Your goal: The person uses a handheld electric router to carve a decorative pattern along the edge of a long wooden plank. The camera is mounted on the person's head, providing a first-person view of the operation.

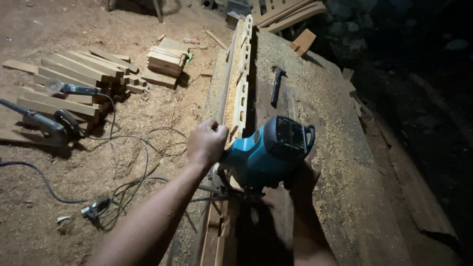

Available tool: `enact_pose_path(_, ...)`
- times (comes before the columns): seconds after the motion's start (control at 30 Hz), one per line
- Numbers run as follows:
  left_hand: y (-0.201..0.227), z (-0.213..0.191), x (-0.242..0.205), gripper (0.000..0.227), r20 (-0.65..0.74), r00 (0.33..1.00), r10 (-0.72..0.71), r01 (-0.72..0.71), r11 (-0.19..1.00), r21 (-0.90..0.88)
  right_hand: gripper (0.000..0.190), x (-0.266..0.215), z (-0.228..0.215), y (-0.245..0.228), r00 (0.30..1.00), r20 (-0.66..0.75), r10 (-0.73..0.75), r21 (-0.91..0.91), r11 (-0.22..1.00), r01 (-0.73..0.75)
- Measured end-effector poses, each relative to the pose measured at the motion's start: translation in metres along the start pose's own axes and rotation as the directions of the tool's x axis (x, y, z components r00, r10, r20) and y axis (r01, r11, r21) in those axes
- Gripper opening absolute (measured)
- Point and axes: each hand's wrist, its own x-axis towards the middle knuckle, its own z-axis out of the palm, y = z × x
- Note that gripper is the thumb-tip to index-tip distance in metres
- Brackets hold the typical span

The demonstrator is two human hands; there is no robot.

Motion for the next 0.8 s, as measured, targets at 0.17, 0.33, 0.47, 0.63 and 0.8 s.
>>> enact_pose_path(0.17,-0.012,0.006,0.0,0.037,0.047,0.999,-0.008,0.009,1.0,-0.011,0.042,-0.007,-0.006,0.012,0.991,0.124,0.047,-0.126,0.992,-0.031)
enact_pose_path(0.33,-0.022,0.008,0.0,0.037,0.014,0.999,0.039,-0.039,0.999,-0.007,0.046,-0.003,-0.003,0.023,0.994,0.085,0.061,-0.067,0.996,-0.056)
enact_pose_path(0.47,-0.025,0.012,-0.002,0.037,0.033,0.999,-0.01,0.011,1.0,-0.014,0.05,-0.003,-0.017,0.031,0.981,0.148,0.128,0.15,0.977,-0.15)
enact_pose_path(0.63,-0.024,0.018,0.004,0.039,-0.021,0.999,0.034,-0.035,0.998,-0.052,0.042,0.018,-0.047,0.042,0.974,0.217,0.058,-0.029,0.998,-0.053)
enact_pose_path(0.8,-0.011,0.014,0.004,0.044,-0.026,0.998,0.052,-0.053,0.998,-0.028,0.036,0.025,-0.058,0.035,0.862,0.399,-0.313,-0.045,0.932,0.359)
